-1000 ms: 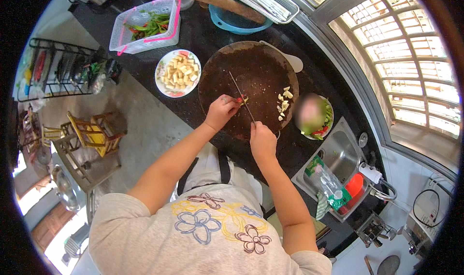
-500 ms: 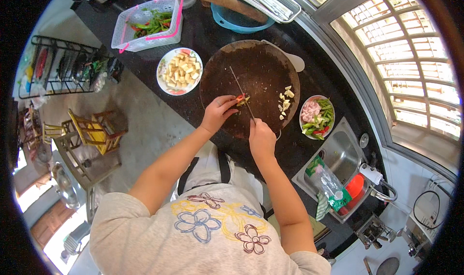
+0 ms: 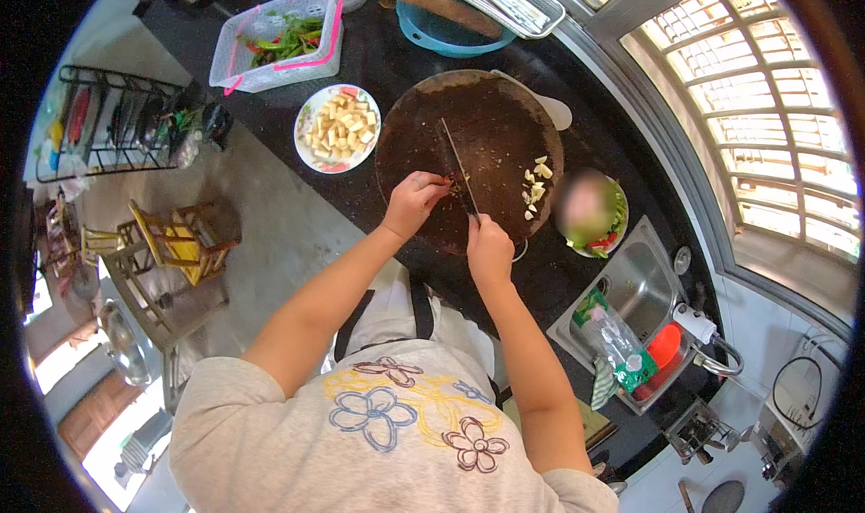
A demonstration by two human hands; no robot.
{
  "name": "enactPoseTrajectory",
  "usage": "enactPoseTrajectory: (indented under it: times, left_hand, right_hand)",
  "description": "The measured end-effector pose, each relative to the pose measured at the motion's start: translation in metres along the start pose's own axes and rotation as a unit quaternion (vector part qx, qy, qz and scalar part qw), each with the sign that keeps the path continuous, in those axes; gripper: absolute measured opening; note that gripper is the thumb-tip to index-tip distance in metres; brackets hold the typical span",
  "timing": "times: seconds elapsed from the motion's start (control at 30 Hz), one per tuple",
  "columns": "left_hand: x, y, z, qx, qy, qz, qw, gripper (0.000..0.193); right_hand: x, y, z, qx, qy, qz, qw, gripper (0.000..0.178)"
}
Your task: The person chops long white vegetable stalks into small pieces on a wooden cutting board using a cleaver. They transfer the chopped pieces into a bowl, wash a green vegetable in the sink, and briefly handle potatoes on the floor.
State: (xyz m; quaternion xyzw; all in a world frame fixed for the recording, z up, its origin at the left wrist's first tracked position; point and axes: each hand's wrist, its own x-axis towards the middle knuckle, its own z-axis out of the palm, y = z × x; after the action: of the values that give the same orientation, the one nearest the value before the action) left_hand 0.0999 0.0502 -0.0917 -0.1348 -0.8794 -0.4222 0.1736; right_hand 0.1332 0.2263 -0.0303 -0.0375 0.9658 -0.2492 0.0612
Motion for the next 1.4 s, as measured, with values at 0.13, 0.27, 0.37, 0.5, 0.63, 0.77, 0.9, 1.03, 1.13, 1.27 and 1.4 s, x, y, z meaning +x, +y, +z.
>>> enactPoseTrajectory:
  times: [0.13, 0.27, 0.37, 0.5, 0.63, 0.77, 0.9, 1.03, 1.13, 1.27, 1.4]
  left_hand:
    - [-0.002, 0.002, -0.001, 0.006, 0.014, -0.013, 1.000, 0.014]
    - [-0.001, 0.007, -0.005, 0.023, 0.022, -0.025, 0.999, 0.014]
    - [-0.003, 0.005, -0.008, 0.022, 0.023, -0.023, 0.999, 0.014]
    - [-0.004, -0.001, -0.003, -0.003, 0.020, -0.018, 1.000, 0.014]
    - [-0.004, -0.006, 0.001, -0.007, 0.002, -0.011, 1.000, 0.014]
    - [0.000, -0.006, -0.002, -0.010, 0.006, -0.004, 1.000, 0.014]
    - [-0.001, -0.006, -0.004, -0.002, 0.003, -0.006, 1.000, 0.014]
    - [0.001, -0.014, -0.002, -0.003, -0.002, -0.002, 1.000, 0.015]
    - [0.001, -0.015, -0.002, -0.003, -0.015, 0.003, 1.000, 0.013]
    - [-0.001, -0.017, -0.001, -0.008, -0.018, 0.013, 1.000, 0.012]
    - [-0.003, -0.017, -0.001, 0.000, -0.020, 0.013, 1.000, 0.012]
  right_hand:
    - [-0.012, -0.009, -0.021, -0.001, 0.004, 0.007, 1.000, 0.021]
    - [-0.016, -0.021, -0.026, -0.014, -0.025, 0.019, 0.999, 0.022]
    - [-0.015, -0.019, -0.016, -0.011, -0.026, 0.021, 0.999, 0.023]
    - [-0.012, -0.020, -0.011, -0.029, -0.041, 0.015, 0.999, 0.024]
    - [-0.006, -0.024, 0.000, -0.061, -0.067, 0.034, 0.995, 0.025]
    - [0.000, -0.023, 0.011, -0.032, -0.007, 0.016, 0.999, 0.024]
    - [-0.005, -0.009, 0.001, 0.016, 0.003, 0.022, 1.000, 0.026]
    - [-0.011, -0.014, -0.013, 0.006, -0.038, 0.023, 0.999, 0.026]
    - [-0.014, -0.012, -0.010, 0.002, -0.042, 0.009, 0.999, 0.026]
    - [-0.010, -0.012, -0.007, -0.028, -0.070, 0.014, 0.997, 0.026]
    - [-0.005, -0.020, 0.009, -0.019, -0.040, 0.012, 0.999, 0.026]
